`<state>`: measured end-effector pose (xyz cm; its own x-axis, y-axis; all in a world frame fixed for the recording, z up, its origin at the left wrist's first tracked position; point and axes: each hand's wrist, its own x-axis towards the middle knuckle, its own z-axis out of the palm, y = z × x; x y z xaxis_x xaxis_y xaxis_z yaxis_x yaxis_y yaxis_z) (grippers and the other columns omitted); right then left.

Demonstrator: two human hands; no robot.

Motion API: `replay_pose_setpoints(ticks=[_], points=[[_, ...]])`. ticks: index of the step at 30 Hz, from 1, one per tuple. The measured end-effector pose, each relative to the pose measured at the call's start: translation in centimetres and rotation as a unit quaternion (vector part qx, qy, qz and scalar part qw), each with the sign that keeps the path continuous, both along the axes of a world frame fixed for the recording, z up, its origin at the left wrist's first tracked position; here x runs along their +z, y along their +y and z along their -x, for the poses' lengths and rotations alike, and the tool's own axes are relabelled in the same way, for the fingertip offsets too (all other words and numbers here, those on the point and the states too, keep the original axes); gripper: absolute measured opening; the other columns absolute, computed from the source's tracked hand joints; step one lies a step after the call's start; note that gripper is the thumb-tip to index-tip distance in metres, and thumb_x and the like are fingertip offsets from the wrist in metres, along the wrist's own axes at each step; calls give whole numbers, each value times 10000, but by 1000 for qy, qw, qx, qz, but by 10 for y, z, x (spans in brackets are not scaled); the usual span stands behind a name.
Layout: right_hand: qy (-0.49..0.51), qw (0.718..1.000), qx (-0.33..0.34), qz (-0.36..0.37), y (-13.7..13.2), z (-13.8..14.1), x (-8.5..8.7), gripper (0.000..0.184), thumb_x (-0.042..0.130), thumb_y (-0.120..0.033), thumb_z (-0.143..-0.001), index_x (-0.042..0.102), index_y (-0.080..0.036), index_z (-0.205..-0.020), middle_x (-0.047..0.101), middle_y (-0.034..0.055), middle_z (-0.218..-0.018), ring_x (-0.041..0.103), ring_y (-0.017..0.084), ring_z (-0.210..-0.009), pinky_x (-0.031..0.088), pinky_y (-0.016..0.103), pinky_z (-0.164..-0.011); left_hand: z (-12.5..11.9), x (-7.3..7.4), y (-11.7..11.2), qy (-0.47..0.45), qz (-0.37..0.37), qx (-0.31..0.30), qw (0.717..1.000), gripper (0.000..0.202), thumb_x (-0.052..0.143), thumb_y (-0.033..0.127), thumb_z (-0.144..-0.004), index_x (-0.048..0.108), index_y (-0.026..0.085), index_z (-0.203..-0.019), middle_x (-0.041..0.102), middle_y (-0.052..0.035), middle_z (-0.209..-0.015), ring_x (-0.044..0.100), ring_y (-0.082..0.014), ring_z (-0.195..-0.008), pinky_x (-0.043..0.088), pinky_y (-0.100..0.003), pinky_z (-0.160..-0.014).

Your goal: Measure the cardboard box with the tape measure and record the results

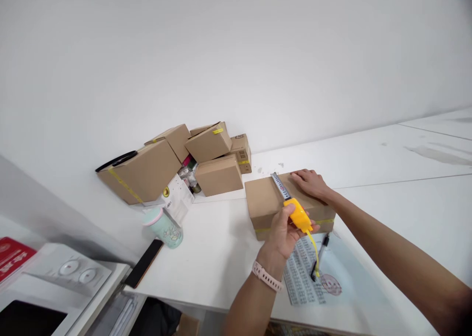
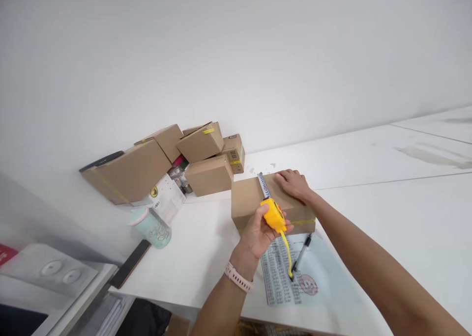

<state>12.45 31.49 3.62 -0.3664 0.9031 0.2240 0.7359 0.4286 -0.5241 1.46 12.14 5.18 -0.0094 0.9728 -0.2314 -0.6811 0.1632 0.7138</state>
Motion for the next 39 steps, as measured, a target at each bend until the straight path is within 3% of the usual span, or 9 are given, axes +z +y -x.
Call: replay_pose_setpoints(ticks=[4,10,14,22,28,39], points=[[-23,1000,14,0,-4,0,1,613,242,-536,-1014,679,-266,-1347,619,91,-1491,511,358,-1354,375,580,-1132,-5,-10,2,8,7,-5,1000,531,932,478,-564,681,122,-868,693,-84,-858,680,-196,-727,612,-430,-852],[-96,993,69,-2,-11,5,7,673,137,-574,-1030,452,-367,-1587,468,24,-1644,390,338,-1484,313,611,-1183,-1,-14,-4,13,4,-15,1000,584,946,506,-536,691,126,-899,703,-81,-881,683,-199,-735,608,-450,-877],[-121,991,62,0,-5,14,12,698,103,-630,-1023,456,-411,-1584,542,76,-1569,441,390,-1417,304,699,-1126,-2,-16,-4,13,10,-22,1000,639,950,542,-509,685,122,-911,700,-84,-878,684,-204,-738,602,-423,-842],[-115,990,71,-36,12,26,-3,662,104,-574,-1038,512,-431,-1539,584,81,-1527,460,386,-1394,283,672,-1124,-4,-28,-3,-1,14,-33,999,648,945,570,-513,686,137,-920,700,-81,-904,677,-203,-751,590,-460,-893],[-115,990,76,-10,19,27,0,660,110,-576,-1037,509,-438,-1544,598,91,-1510,450,418,-1387,303,695,-1098,-15,-23,-3,5,-2,0,1000,667,962,523,-500,640,160,-958,690,-56,-894,674,-199,-740,601,-472,-873],[-174,980,65,-69,25,33,-8,657,110,-536,-1042,437,-413,-1598,639,165,-1389,498,423,-1277,339,667,-1017,-19,-18,-4,3,2,13,1000,652,969,515,-504,646,145,-933,673,-62,-895,676,-202,-744,605,-460,-862]])
